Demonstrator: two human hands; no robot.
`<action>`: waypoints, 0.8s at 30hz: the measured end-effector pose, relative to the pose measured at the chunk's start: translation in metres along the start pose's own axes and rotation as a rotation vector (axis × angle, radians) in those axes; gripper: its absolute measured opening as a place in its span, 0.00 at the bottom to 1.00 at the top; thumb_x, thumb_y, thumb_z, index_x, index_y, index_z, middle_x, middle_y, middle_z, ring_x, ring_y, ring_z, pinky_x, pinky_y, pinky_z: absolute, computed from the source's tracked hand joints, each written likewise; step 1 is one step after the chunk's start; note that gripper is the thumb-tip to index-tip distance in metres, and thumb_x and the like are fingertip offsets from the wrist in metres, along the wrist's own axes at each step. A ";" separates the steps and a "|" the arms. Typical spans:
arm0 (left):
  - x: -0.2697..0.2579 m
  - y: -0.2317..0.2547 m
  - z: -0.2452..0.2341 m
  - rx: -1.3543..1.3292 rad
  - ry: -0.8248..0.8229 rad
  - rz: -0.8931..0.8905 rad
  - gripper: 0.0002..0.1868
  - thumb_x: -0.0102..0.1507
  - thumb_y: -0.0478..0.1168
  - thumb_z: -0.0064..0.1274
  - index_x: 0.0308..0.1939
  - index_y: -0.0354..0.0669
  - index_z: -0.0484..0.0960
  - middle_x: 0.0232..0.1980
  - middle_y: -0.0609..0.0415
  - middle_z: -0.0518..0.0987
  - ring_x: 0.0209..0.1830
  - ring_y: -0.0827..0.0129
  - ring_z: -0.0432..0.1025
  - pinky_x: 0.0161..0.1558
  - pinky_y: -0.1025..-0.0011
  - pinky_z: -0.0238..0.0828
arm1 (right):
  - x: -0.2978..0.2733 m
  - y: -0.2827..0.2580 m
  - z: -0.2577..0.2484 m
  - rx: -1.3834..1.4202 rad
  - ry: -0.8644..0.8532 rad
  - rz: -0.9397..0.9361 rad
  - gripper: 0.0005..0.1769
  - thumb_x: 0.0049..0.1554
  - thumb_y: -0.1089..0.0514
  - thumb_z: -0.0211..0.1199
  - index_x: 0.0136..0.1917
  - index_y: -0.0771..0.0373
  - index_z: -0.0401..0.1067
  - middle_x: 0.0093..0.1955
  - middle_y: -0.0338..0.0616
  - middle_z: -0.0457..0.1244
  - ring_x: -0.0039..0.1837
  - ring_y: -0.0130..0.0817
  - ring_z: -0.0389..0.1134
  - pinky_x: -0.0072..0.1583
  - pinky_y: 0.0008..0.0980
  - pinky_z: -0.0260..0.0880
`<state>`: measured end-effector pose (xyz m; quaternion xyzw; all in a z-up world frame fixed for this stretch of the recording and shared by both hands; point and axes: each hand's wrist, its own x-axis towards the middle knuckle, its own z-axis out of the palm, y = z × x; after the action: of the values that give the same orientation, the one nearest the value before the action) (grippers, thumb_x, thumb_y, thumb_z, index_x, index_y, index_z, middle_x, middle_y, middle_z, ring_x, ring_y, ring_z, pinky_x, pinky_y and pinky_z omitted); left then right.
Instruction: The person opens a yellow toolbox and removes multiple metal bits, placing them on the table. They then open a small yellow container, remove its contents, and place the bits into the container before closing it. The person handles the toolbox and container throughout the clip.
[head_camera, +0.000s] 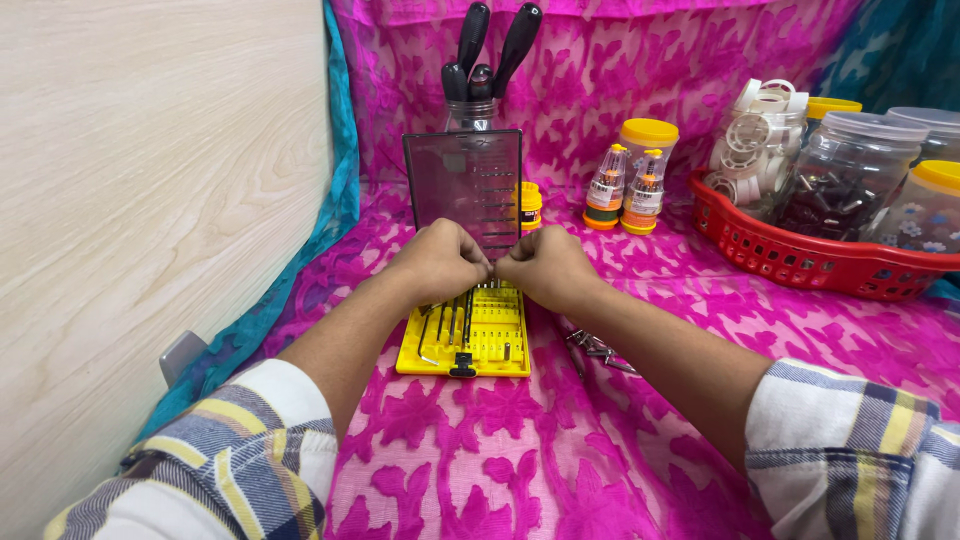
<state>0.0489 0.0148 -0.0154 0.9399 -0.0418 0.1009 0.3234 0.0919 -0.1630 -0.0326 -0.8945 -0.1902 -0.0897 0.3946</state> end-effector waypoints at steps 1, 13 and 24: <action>0.000 0.000 0.000 0.005 -0.003 -0.002 0.11 0.56 0.44 0.62 0.37 0.43 0.90 0.36 0.48 0.87 0.36 0.65 0.82 0.44 0.65 0.77 | -0.001 -0.003 -0.001 0.014 0.021 0.008 0.15 0.48 0.51 0.72 0.40 0.66 0.81 0.34 0.45 0.71 0.37 0.26 0.72 0.44 0.33 0.72; -0.007 0.020 0.004 0.081 0.072 -0.133 0.13 0.56 0.49 0.60 0.39 0.49 0.90 0.40 0.51 0.87 0.44 0.63 0.81 0.51 0.61 0.74 | -0.019 0.005 -0.041 0.143 0.041 0.016 0.12 0.51 0.53 0.67 0.39 0.66 0.80 0.30 0.38 0.66 0.34 0.23 0.63 0.38 0.32 0.65; 0.010 0.055 0.027 -0.435 -0.076 0.123 0.11 0.55 0.41 0.61 0.32 0.35 0.88 0.29 0.54 0.83 0.27 0.74 0.72 0.34 0.69 0.70 | -0.045 0.045 -0.087 0.106 -0.088 0.091 0.13 0.49 0.54 0.69 0.38 0.67 0.81 0.32 0.38 0.67 0.34 0.23 0.62 0.40 0.32 0.65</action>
<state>0.0551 -0.0456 -0.0012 0.8469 -0.1321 0.0737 0.5097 0.0690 -0.2673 -0.0181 -0.8831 -0.1709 -0.0218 0.4365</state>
